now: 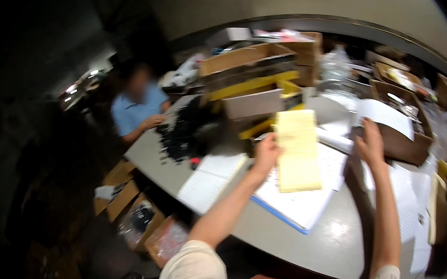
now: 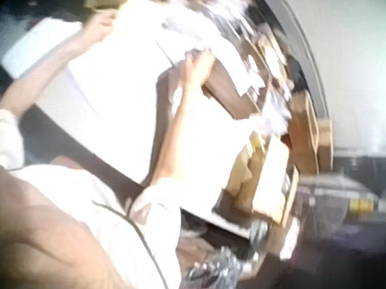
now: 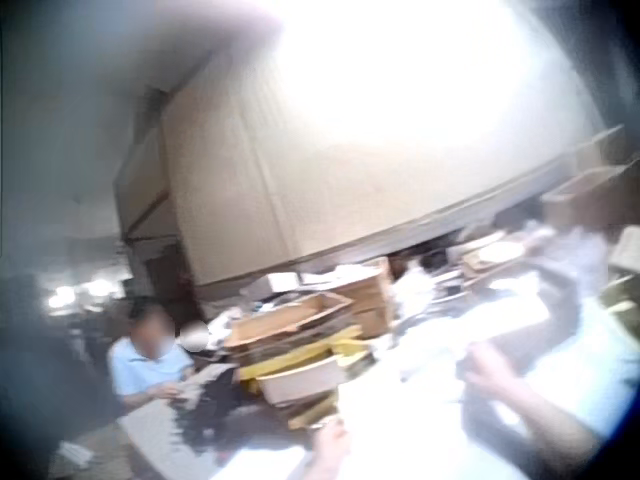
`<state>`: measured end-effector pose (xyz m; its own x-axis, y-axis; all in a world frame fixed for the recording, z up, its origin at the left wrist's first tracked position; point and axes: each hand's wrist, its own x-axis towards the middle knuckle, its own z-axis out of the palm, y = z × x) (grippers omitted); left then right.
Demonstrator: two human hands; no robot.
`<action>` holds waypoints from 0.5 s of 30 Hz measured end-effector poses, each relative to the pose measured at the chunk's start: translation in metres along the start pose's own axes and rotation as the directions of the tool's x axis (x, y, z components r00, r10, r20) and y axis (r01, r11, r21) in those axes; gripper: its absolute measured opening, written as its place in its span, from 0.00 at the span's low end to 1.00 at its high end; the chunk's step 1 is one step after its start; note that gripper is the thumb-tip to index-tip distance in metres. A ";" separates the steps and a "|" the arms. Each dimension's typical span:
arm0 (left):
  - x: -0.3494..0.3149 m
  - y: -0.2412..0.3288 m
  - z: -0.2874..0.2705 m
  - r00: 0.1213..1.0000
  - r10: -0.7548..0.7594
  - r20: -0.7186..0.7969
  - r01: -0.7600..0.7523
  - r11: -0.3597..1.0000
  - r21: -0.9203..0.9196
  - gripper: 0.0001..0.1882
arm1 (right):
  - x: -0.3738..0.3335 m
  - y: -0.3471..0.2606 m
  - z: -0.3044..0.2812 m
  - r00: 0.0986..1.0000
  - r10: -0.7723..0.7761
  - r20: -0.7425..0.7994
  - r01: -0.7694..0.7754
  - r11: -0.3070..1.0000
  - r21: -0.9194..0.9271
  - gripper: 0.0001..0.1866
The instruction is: The person sits at a cluttered table in a warehouse, sorting small black plastic parts and handling sheets of adhesive labels. They peel labels from backing sheets and place them on a notepad, then open a cardboard box and remove several small plastic bags containing pink items.
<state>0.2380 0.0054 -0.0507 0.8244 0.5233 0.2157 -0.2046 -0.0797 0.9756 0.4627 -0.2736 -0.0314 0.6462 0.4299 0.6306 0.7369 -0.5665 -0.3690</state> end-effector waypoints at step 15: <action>0.002 -0.004 -0.007 0.998 0.069 0.012 -0.070 0.993 0.092 0.23 | -0.003 -0.051 -0.030 0.997 -0.058 0.049 0.047 0.980 0.195 0.23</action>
<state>0.2370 0.0122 -0.0549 0.8148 0.5061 0.2828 -0.2122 -0.1936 0.9578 0.4175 -0.2669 0.0062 0.6116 0.4959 0.6164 0.7910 -0.3979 -0.4647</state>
